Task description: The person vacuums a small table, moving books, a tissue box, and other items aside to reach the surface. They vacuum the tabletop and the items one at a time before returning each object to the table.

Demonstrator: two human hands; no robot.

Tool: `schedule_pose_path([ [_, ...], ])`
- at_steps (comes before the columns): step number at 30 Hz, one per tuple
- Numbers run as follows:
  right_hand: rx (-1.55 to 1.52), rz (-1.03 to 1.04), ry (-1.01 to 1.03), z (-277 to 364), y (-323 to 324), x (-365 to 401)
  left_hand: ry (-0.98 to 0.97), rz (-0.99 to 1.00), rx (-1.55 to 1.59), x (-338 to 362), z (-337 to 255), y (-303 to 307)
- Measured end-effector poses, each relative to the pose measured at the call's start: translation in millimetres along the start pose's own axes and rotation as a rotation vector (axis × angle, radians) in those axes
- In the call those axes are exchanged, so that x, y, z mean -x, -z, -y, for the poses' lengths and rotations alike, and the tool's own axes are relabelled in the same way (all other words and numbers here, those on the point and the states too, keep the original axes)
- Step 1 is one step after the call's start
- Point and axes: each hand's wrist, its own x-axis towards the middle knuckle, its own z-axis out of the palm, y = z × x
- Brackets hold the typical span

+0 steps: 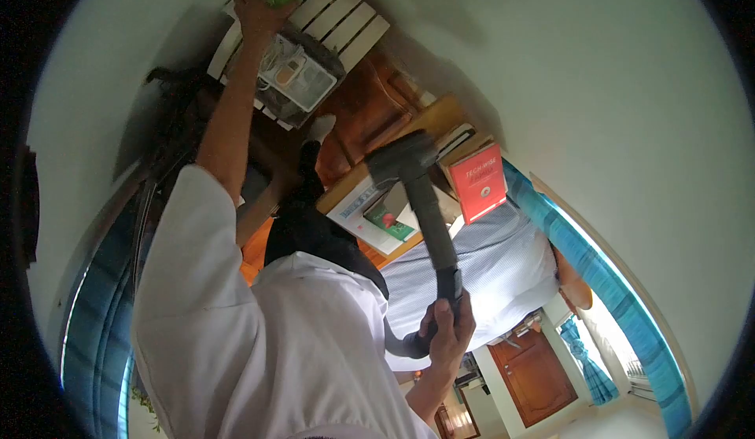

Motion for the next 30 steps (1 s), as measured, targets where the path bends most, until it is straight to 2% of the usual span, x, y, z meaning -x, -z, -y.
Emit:
schedule_pose_path([
  [4, 0.006, -0.042, 0.015, 21, -6, -13, 0.123, 0.036, 0.191, 118, -47, 54],
  [7, -0.011, -0.034, 0.042, 30, -6, -24, 0.145, 0.101, 0.187, 200, -60, 90],
  [9, -0.008, -0.001, 0.082, 28, -2, -30, 0.169, 0.253, 0.315, 241, -62, 120],
  [10, -0.020, 0.021, 0.105, 31, -4, -30, 0.184, 0.241, 0.298, 259, -56, 128],
  [12, -0.049, 0.074, 0.168, 35, -4, -31, 0.483, 0.379, 0.898, 290, -49, 133],
  [13, -0.052, 0.082, 0.177, 35, -3, -33, 0.478, 0.366, 0.897, 293, -52, 147],
  [15, -0.095, 0.197, 0.233, 36, -4, -33, 0.024, 0.325, 0.326, 286, -68, 185],
  [16, -0.091, 0.240, 0.260, 40, -8, -30, 0.018, 0.318, 0.320, 282, -75, 198],
  [18, -0.086, 0.340, 0.308, 37, -17, -28, -0.169, 0.215, 0.082, 277, -94, 218],
  [21, 0.104, 0.484, 0.319, 23, -20, -25, -0.241, 0.175, 0.069, 277, -120, 241],
  [23, 0.364, 0.365, 0.342, 11, -14, -11, -0.286, 0.160, -0.002, 275, -137, 260],
  [27, 0.313, 0.235, 0.320, -30, 31, -8, -0.312, 0.155, -0.089, 283, -140, 266],
  [30, 0.093, 0.182, 0.346, -30, 43, 10, -0.364, 0.219, -0.108, 292, -157, 263],
])
